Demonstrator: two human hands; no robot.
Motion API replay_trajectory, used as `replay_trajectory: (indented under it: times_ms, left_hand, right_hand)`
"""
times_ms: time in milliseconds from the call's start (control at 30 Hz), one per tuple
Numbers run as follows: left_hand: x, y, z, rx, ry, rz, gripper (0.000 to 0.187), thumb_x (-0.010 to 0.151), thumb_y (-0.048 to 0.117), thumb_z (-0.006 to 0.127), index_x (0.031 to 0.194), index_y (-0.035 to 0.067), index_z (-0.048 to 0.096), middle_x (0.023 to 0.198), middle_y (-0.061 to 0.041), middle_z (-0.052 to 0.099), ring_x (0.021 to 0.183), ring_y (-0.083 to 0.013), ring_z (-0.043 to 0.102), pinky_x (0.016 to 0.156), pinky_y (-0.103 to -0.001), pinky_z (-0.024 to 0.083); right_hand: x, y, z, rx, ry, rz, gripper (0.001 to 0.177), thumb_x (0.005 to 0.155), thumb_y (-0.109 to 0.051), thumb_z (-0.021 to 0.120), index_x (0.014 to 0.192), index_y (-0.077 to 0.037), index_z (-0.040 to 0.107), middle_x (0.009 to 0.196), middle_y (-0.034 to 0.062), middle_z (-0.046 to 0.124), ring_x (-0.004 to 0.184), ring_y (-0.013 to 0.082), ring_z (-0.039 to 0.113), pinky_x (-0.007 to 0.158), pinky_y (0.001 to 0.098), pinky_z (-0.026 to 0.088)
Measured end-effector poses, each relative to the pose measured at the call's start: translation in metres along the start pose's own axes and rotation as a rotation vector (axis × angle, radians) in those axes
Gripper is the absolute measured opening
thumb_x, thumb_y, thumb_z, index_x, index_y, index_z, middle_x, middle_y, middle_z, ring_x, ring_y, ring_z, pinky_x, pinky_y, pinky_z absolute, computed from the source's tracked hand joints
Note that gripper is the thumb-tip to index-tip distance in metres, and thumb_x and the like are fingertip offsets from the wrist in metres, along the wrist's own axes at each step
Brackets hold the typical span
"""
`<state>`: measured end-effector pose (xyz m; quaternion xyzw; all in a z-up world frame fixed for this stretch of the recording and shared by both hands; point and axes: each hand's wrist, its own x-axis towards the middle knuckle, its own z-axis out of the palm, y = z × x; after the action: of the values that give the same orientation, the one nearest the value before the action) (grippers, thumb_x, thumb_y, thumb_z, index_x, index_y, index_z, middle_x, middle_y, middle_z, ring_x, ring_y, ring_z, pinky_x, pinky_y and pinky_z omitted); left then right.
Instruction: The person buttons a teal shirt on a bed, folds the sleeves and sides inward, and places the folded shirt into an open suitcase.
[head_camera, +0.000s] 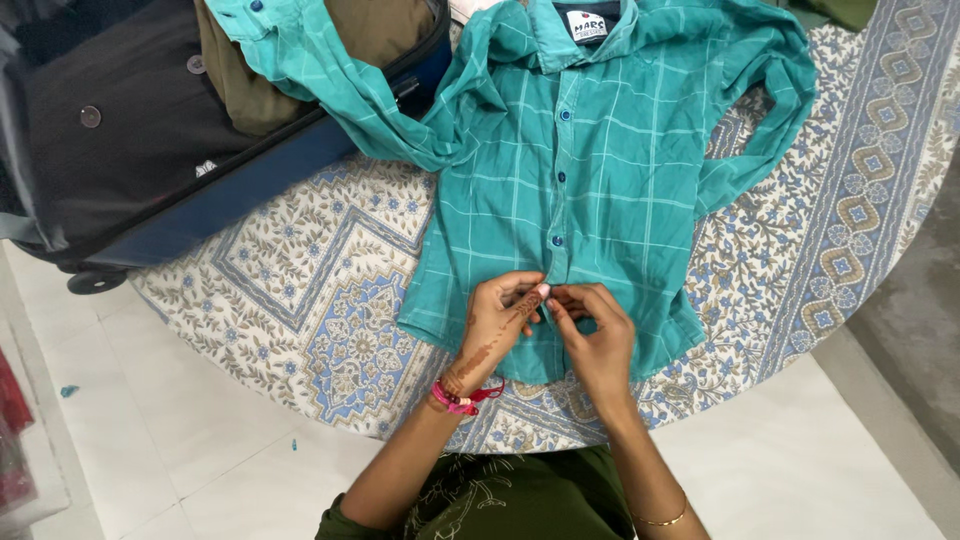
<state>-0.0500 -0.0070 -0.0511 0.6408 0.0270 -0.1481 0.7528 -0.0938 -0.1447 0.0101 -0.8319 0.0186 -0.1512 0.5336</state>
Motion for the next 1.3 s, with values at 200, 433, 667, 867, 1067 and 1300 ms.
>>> replay_trajectory:
  times_ms: [200, 433, 667, 867, 1067, 1300]
  left_hand:
    - [0.0, -0.005, 0.003, 0.012, 0.008, 0.189, 0.03, 0.096, 0.01, 0.074, 0.122, -0.001, 0.066, 0.093, -0.002, 0.073, 0.071, -0.0002, 0.055, 0.062, -0.016, 0.046]
    - [-0.007, 0.019, 0.005, -0.061, 0.017, 0.133, 0.032, 0.093, 0.006, 0.073, 0.121, 0.006, 0.056, 0.088, 0.0, 0.073, 0.066, 0.0003, 0.051, 0.055, -0.017, 0.038]
    - [-0.046, 0.059, -0.011, 1.033, 0.309, 0.71, 0.034, 0.101, 0.024, 0.067, 0.128, 0.005, 0.06, 0.116, -0.011, 0.067, 0.096, -0.0239, 0.06, 0.079, -0.035, 0.052]
    - [-0.067, 0.065, -0.039, 1.326, 0.356, 0.593, 0.05, 0.088, 0.039, 0.068, 0.13, 0.013, 0.062, 0.122, -0.013, 0.058, 0.101, -0.033, 0.059, 0.083, -0.047, 0.05]
    - [-0.063, 0.093, -0.053, 1.205, 0.05, 0.061, 0.038, 0.098, 0.043, 0.059, 0.123, 0.015, 0.062, 0.089, -0.014, 0.071, 0.081, -0.0355, 0.07, 0.072, -0.048, 0.055]
    - [0.031, 0.129, -0.011, 1.174, 0.03, 0.771, 0.029, 0.097, 0.037, 0.064, 0.104, 0.01, 0.068, 0.084, -0.013, 0.071, 0.074, -0.0364, 0.069, 0.064, -0.049, 0.054]
  right_hand:
    - [0.0, -0.004, -0.001, -0.059, -0.032, -0.007, 0.021, 0.087, -0.003, 0.078, 0.107, -0.001, 0.074, 0.095, 0.0081, 0.072, 0.081, 0.016, 0.073, 0.071, 0.0277, 0.059]
    - [-0.004, -0.008, -0.003, -0.283, 0.074, 0.024, 0.018, 0.088, -0.018, 0.083, 0.087, 0.0, 0.077, 0.083, 0.008, 0.072, 0.062, 0.0186, 0.068, 0.056, 0.0317, 0.053]
    - [0.004, -0.001, -0.046, -0.461, 0.274, -0.205, 0.019, 0.092, -0.026, 0.081, 0.091, -0.007, 0.076, 0.096, 0.0065, 0.073, 0.088, 0.0236, 0.069, 0.08, 0.0366, 0.052]
    - [0.021, 0.013, -0.089, -0.913, 0.334, -0.198, 0.043, 0.083, -0.04, 0.08, 0.098, -0.001, 0.074, 0.107, 0.0168, 0.072, 0.096, 0.0346, 0.065, 0.084, 0.0417, 0.048]
    - [0.016, 0.06, -0.096, -0.044, 0.105, 0.326, 0.037, 0.087, -0.036, 0.075, 0.101, -0.002, 0.07, 0.089, 0.0119, 0.075, 0.08, 0.0186, 0.069, 0.072, 0.0334, 0.054]
    - [-0.006, 0.105, -0.11, 0.089, 0.094, 0.286, 0.043, 0.106, -0.04, 0.063, 0.086, -0.002, 0.07, 0.071, -0.0004, 0.058, 0.07, 0.0065, 0.049, 0.063, 0.0266, 0.043]
